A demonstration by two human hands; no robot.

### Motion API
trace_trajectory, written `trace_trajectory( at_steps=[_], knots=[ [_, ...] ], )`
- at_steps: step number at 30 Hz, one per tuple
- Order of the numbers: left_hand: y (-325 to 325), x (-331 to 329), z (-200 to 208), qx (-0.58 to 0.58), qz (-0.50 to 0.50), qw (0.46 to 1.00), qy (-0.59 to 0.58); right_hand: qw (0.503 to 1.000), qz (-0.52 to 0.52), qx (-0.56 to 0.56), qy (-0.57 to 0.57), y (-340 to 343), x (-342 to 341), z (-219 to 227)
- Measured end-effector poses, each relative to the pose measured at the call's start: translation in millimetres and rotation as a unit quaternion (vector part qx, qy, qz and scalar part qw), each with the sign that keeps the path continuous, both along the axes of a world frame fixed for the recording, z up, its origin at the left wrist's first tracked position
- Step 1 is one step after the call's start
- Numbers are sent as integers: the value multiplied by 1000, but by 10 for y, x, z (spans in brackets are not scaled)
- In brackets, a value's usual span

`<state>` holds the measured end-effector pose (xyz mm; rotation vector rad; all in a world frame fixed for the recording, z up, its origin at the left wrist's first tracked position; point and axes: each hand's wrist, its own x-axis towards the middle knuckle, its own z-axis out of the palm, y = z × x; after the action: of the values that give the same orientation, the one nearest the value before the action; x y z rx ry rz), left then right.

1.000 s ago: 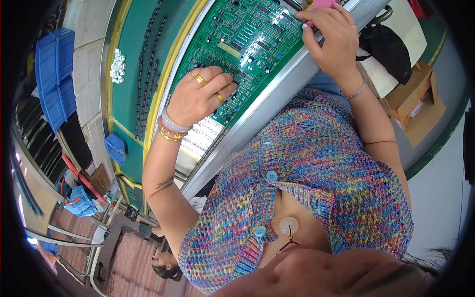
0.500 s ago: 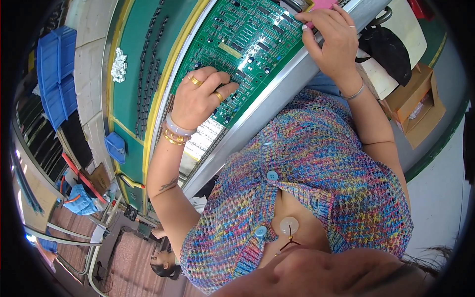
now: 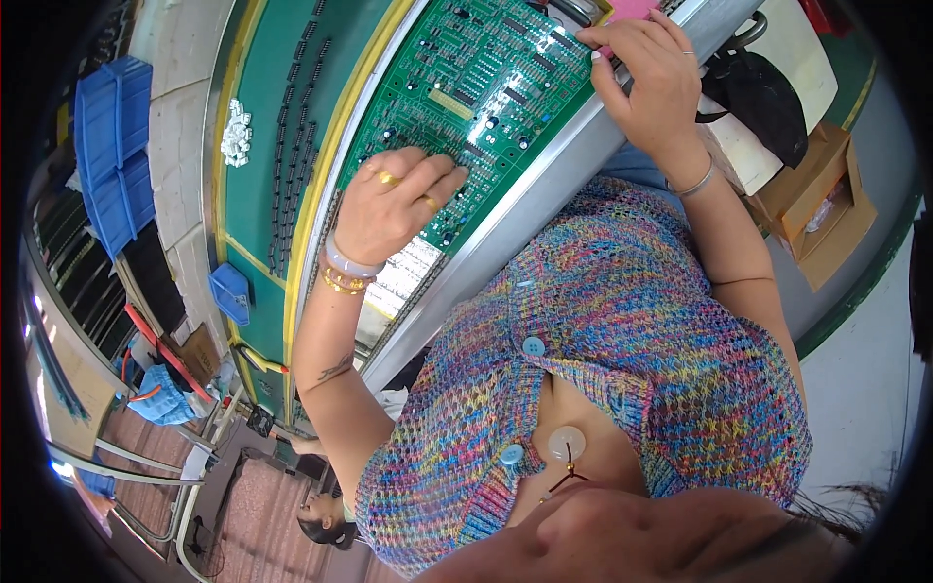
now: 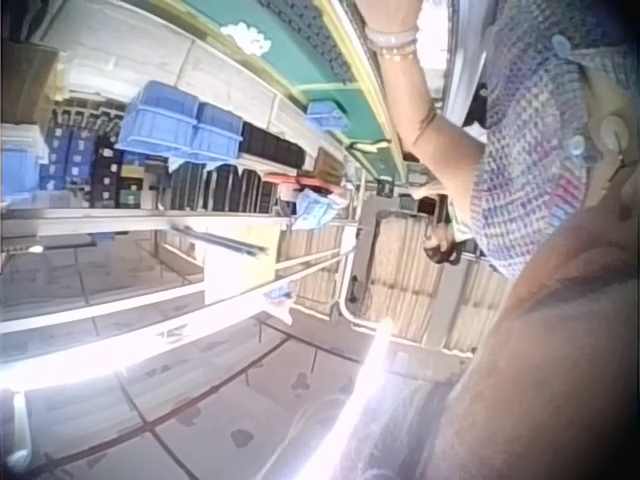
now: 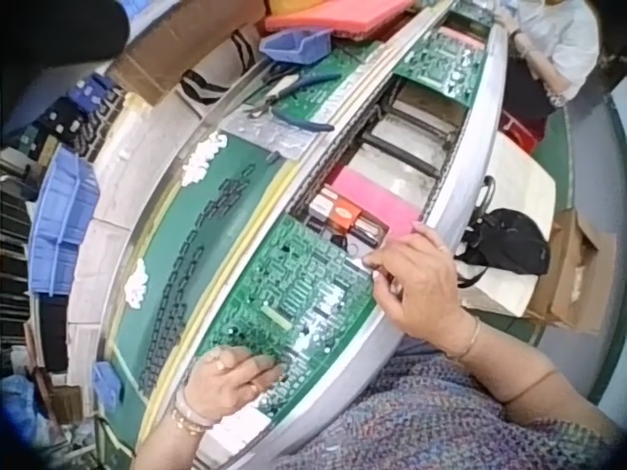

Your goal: The person inserts electronic components and connectors into a printed circuit board by hand, taking them from work bins and placing them into the circuit board on an assembly line.

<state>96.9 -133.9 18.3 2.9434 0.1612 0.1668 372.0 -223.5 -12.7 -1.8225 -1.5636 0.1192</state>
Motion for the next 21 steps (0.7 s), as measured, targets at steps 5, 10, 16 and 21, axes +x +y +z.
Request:
trace_trajectory(
  at_steps=[5,10,16,21],
  knots=[
    [-78,-168,47,66,27,997,26,1000,10,4,-20,14,17,-54],
    [-123,-146,112,85,29,994,62,998,25,18,-45,-43,75,-278],
    [344,-182,116,92,345,933,-51,997,23,50,-52,-31,96,-302],
    [662,-149,73,152,446,881,-24,998,30,47,-41,-21,93,-350]
  ],
)
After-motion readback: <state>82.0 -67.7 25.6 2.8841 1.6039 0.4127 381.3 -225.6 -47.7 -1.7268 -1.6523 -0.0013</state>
